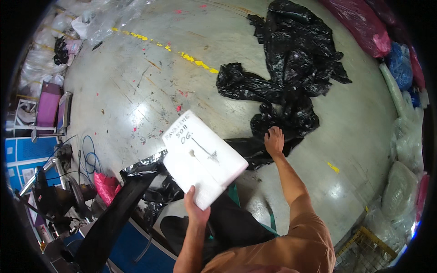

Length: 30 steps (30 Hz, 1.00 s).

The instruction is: The person repeatedly picks up white rectangular blocks and feeds them into a blue industrial machine. They also handle and adjust large black plastic bags on the machine's hopper and floor throughout the process.

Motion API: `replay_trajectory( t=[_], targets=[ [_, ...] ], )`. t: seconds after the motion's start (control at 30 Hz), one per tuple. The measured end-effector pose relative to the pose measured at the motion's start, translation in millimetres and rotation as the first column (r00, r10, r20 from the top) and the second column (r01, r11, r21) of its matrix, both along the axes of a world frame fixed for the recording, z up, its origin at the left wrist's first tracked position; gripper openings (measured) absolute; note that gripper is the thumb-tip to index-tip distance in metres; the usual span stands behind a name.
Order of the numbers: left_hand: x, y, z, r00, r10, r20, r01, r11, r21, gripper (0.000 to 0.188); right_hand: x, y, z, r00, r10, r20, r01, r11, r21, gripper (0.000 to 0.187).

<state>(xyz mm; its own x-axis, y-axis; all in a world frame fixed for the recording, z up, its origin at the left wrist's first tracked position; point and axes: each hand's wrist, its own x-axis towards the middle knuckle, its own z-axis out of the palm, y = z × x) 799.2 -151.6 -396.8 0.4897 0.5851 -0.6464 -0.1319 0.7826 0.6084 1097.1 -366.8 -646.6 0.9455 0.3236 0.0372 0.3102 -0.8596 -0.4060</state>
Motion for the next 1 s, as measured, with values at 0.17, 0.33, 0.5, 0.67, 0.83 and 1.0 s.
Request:
replay_trajectory(
  t=[0.17,0.33,0.5,0.67,0.83,1.0],
  targets=[
    [3.8,-0.6,2.3,1.000,0.025,0.004,-0.024,0.999,-0.044,0.070,67.7,80.2,-38.3,0.999,0.024,-0.034,-0.028,0.993,-0.115,0.038],
    [-1.9,-1.0,-3.3,0.990,0.065,-0.122,-0.073,0.996,-0.056,0.063,137.5,129.6,-110.8,0.996,0.011,-0.092,-0.049,0.908,-0.415,0.042],
    [-6.7,2.0,5.6,0.975,0.041,-0.218,-0.054,0.997,-0.055,0.065,168.9,185.2,-88.3,0.956,-0.062,-0.287,-0.090,0.868,-0.488,0.038],
    [-9.9,4.4,-2.7,0.968,0.060,-0.244,-0.076,0.995,-0.059,0.070,183.7,170.1,-127.1,0.901,-0.152,-0.407,-0.067,0.877,-0.476,0.038],
    [-4.6,7.5,-1.2,0.970,0.000,-0.244,-0.011,0.999,-0.045,0.074,213.4,105.7,-138.4,0.989,-0.137,0.054,0.138,0.990,-0.010,0.036],
    [-7.4,2.1,-6.9,0.976,-0.002,-0.216,-0.002,1.000,-0.021,0.080,213.0,-45.0,-68.0,0.676,-0.694,0.246,0.728,0.680,-0.081,0.049]
  ],
)
